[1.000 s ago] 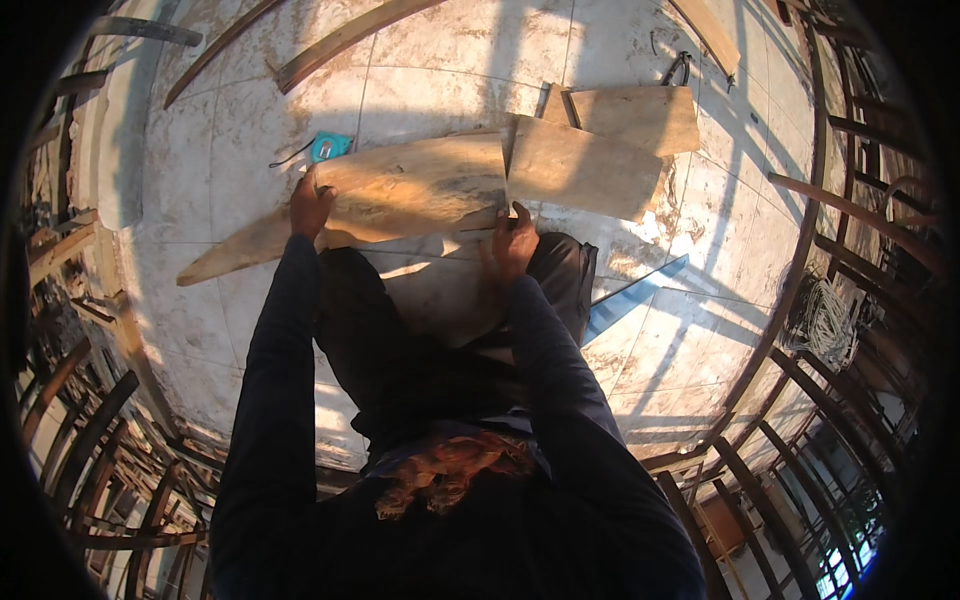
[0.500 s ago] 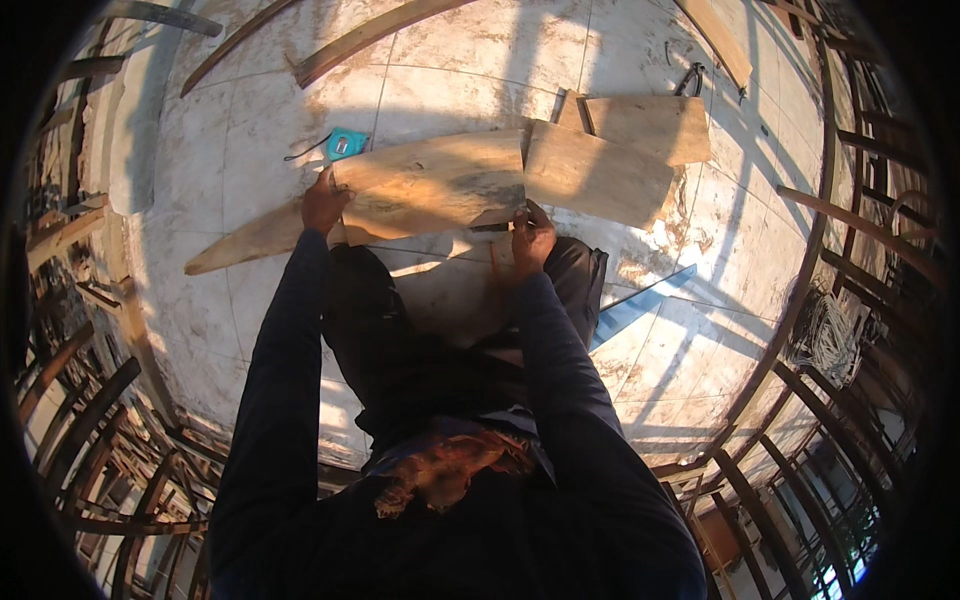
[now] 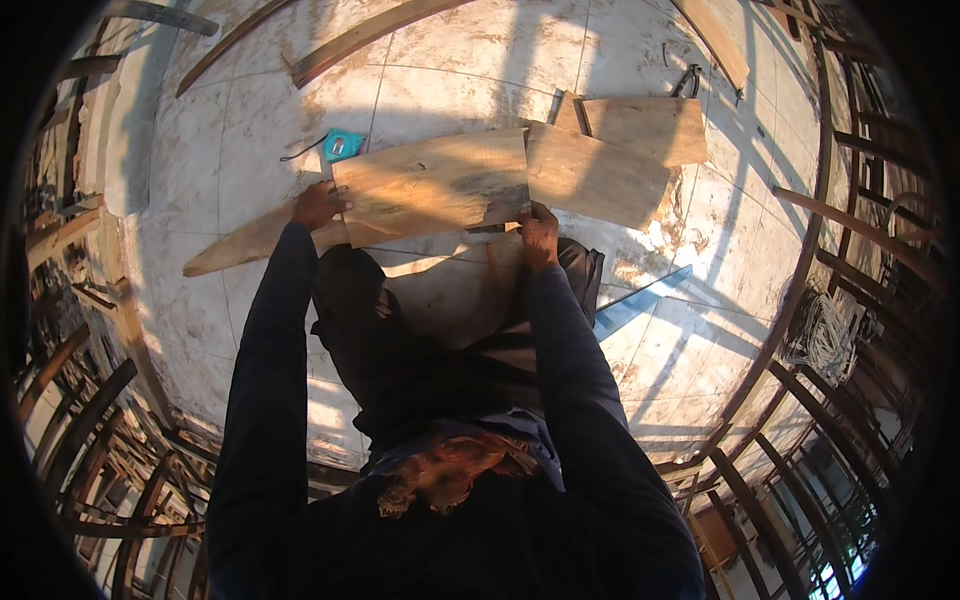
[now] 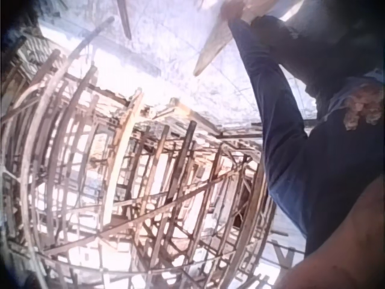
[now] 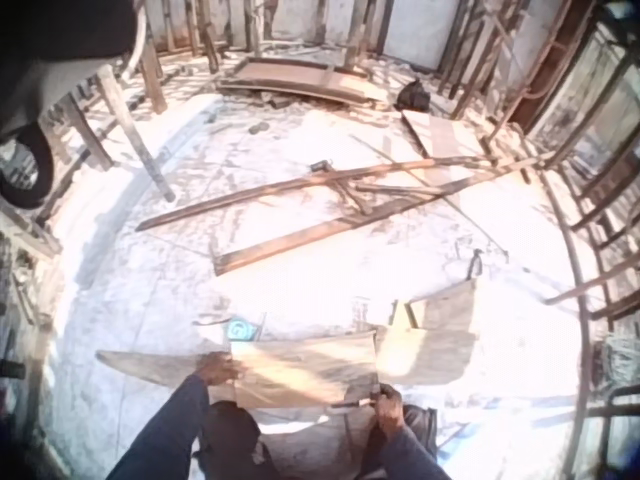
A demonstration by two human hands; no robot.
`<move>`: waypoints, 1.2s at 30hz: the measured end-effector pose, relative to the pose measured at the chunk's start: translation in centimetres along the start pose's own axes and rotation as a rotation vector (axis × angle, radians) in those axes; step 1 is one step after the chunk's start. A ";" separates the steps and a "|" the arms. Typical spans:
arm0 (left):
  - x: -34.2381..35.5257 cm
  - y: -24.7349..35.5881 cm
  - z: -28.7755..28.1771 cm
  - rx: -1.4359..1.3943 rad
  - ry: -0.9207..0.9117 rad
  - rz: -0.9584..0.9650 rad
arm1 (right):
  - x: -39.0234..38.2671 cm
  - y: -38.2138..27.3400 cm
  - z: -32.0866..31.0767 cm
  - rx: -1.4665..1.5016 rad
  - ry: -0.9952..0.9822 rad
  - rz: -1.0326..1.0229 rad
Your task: The person marks a curved wooden plank with a pencil and then saws through it with a hand saw, removing a section.
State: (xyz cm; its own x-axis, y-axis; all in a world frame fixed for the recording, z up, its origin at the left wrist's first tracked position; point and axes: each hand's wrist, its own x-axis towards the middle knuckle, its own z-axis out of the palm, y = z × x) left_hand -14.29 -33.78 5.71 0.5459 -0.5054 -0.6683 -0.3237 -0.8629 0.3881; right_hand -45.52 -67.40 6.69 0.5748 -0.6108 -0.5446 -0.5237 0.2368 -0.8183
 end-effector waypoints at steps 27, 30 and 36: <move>8.4 30.2 6.8 0.106 0.183 0.265 | 8.3 1.2 -25.3 0.249 0.617 0.128; 8.3 31.4 7.1 0.081 0.178 0.282 | 8.8 1.1 -25.8 0.267 0.627 0.136; 8.0 30.8 5.7 0.090 0.121 0.258 | 9.4 1.3 -24.4 0.236 0.648 0.185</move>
State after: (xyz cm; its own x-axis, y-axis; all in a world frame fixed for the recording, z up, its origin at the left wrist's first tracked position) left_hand -24.32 -64.36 8.72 0.5232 -0.7093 -0.4724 -0.5278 -0.7049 0.4739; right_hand -56.14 -91.30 4.94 -0.0382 -0.8534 -0.5199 -0.3841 0.4928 -0.7808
